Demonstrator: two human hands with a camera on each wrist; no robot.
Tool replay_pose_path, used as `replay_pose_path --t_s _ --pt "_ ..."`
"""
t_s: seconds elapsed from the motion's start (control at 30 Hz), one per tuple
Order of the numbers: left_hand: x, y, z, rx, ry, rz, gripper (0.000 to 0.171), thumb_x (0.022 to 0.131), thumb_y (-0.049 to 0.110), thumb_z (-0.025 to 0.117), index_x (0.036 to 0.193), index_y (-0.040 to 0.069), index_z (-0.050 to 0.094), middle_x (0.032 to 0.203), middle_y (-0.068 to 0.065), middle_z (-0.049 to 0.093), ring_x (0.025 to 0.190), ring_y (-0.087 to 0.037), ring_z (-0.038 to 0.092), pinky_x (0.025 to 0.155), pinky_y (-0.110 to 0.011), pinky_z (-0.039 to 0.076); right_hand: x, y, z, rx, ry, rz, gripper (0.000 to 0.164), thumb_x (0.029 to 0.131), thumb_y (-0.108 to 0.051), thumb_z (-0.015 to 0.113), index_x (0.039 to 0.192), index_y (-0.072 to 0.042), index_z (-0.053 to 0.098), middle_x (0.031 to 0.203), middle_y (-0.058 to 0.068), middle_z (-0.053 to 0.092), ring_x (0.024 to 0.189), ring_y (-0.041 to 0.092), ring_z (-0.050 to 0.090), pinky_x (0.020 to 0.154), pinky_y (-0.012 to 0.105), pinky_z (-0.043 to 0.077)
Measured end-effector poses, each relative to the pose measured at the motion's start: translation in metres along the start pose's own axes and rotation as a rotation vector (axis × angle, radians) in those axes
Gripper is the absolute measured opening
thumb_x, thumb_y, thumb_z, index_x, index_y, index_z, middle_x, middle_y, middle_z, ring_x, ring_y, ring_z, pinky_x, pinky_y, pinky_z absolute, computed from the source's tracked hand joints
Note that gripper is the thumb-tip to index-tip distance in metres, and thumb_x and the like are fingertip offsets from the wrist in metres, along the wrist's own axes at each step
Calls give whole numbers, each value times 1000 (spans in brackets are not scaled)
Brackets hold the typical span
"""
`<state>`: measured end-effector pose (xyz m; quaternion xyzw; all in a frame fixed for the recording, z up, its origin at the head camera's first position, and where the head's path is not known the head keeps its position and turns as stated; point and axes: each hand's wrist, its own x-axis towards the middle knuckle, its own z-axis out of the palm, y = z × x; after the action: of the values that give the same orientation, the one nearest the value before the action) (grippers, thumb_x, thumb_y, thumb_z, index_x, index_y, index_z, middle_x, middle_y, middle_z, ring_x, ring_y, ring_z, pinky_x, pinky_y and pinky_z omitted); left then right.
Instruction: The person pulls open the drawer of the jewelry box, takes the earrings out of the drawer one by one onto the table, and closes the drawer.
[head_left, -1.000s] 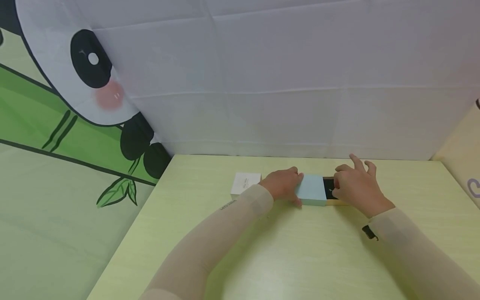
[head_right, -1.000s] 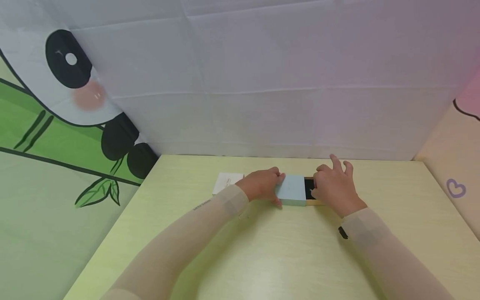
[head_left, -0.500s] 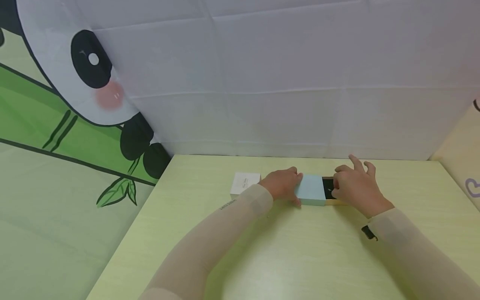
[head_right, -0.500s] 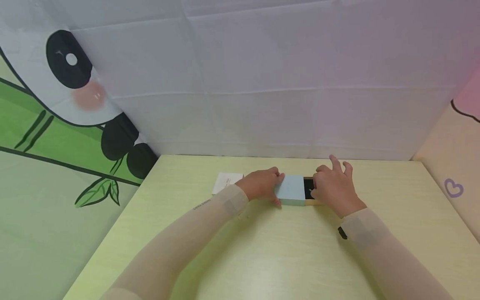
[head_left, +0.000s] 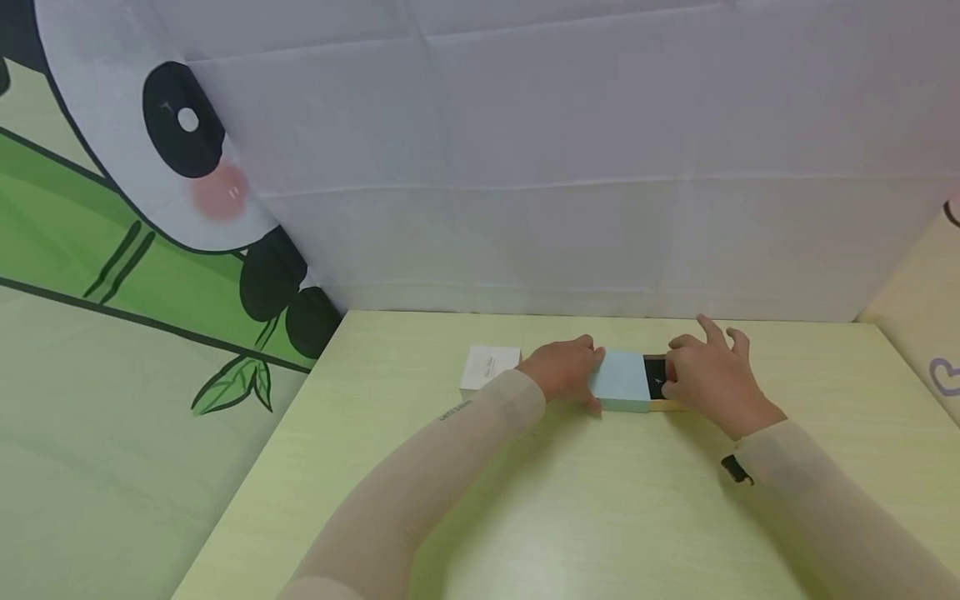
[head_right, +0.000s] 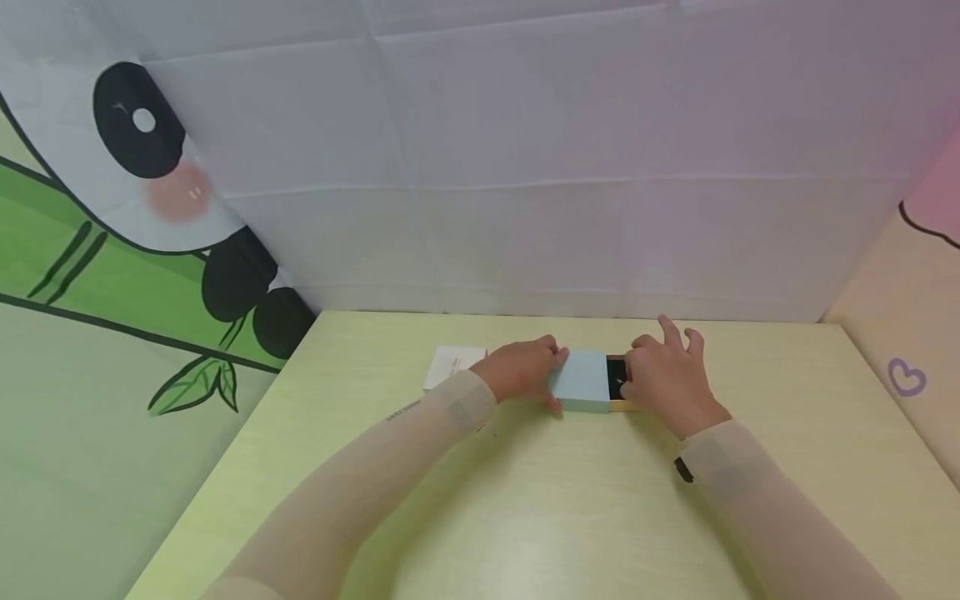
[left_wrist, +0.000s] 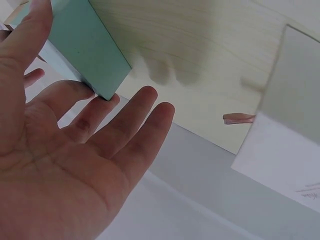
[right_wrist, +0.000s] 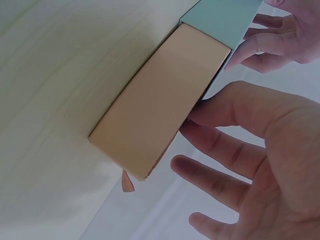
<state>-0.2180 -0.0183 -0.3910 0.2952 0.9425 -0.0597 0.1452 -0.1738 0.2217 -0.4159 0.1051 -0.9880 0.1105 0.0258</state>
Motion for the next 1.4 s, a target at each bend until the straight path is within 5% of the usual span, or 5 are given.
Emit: replay_pose_path --t_s 1.4 --pt "3 -2 2 17 -15 4 108 104 60 89 188 20 35 173 1 55 137 -12 66 121 -29 60 -3 -5 -6 -27 -16 -3 24 95 -12 91 75 -17 79 157 28 74 173 68 23 131 92 16"
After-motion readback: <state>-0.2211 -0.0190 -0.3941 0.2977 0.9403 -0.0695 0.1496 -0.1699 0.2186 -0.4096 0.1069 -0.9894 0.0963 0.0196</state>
